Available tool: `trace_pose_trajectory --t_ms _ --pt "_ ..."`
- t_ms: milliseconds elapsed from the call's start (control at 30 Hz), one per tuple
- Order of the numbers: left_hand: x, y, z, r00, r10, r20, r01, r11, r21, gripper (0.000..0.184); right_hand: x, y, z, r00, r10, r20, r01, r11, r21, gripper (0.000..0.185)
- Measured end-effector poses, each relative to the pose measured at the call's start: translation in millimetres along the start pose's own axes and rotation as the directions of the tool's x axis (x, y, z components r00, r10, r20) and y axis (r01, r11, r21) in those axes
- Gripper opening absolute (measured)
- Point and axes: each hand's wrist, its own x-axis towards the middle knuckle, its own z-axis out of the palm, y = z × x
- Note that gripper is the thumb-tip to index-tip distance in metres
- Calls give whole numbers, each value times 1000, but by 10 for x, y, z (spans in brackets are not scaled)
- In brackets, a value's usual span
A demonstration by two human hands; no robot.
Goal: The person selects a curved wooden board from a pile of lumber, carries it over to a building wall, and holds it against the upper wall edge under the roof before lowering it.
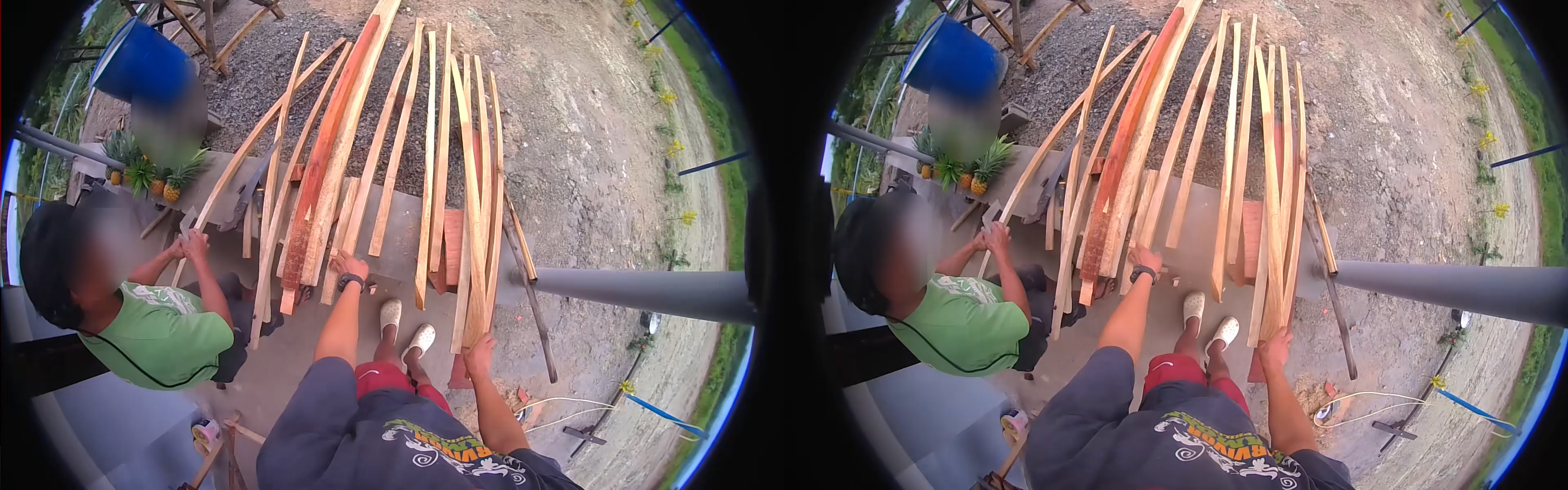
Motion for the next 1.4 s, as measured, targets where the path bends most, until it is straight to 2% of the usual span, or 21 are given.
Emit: trace_pose_trajectory --t_ms 67,100,167,233,300,367,433,467,567,633,667,733,900,967,1033,1100,1167,1267,1300,1367,1400 --pt "222 -72 -13 989 12 148 -18 999 45 78 -17 7 15 999 31 15 -32 997 72 59" --pt "310 -108 32 988 -7 153 0 999 49 78 4 -14 42 999 24 28 -26 998 60 59" --pt "433 -168 134 989 13 145 -24 997 76 56 23 -20 76 999 43 5 -43 995 92 65" --pt "507 -248 229 997 40 70 -48 992 119 54 15 -16 123 1000 27 -7 -26 996 91 67" --pt "546 -253 204 986 43 163 -52 997 50 58 67 76 215 1000 0 -20 1 996 90 68" --pt "537 -255 202 988 -4 153 4 1000 0 67 138 213 370 1000 3 -25 -1 998 68 69" --pt "634 -369 360 992 2 127 -4 1000 22 62 73 142 274 1000 -7 -2 7 998 58 71" --pt "751 -441 519 972 58 226 -66 997 28 65 63 100 227 1000 3 -2 -3 998 56 72" --pt "308 -5 15 931 -12 364 66 988 -137 56 89 153 244 1000 -15 25 15 999 36 74" --pt "279 -78 486 935 106 338 -124 992 31 52 94 112 248 999 -3 35 2 1000 17 75" --pt "239 -80 474 937 101 334 -115 993 23 52 109 134 239 999 29 35 -29 1000 0 76" --pt "173 -50 430 888 141 437 -58 978 -198 50 114 162 254 999 22 35 -22 1000 -15 77" --pt "19 -521 1109 908 368 201 -282 891 -356 48 99 152 185 999 47 25 -47 999 -19 75" --pt "-269 -688 951 863 453 222 -329 839 -434 50 156 287 271 999 -32 5 32 999 22 75" --pt "-848 -810 306 854 405 325 -228 854 -467 50 88 197 140 999 -48 -9 48 998 30 75" --pt "-1279 -1208 -49 745 341 574 54 826 -561 46 43 153 68 996 -92 -10 92 995 28 76" --pt "-1627 -1915 76 835 310 455 -50 866 -498 41 104 235 173 985 -160 -60 166 980 106 79" --pt "-2338 -2674 -459 916 101 388 25 952 -306 39 -42 58 148 916 -357 -185 373 926 59 65" --pt "-2520 -2923 -586 930 58 364 67 944 -322 39 -77 -44 191 896 -411 -167 423 905 43 65" --pt "-2885 -3302 -748 944 73 323 45 939 -342 41 -224 -171 253 718 -685 -127 681 728 -75 58" --pt "-3055 -3403 -838 948 60 311 54 936 -348 41 -383 -327 278 679 -733 -43 733 680 -25 52"
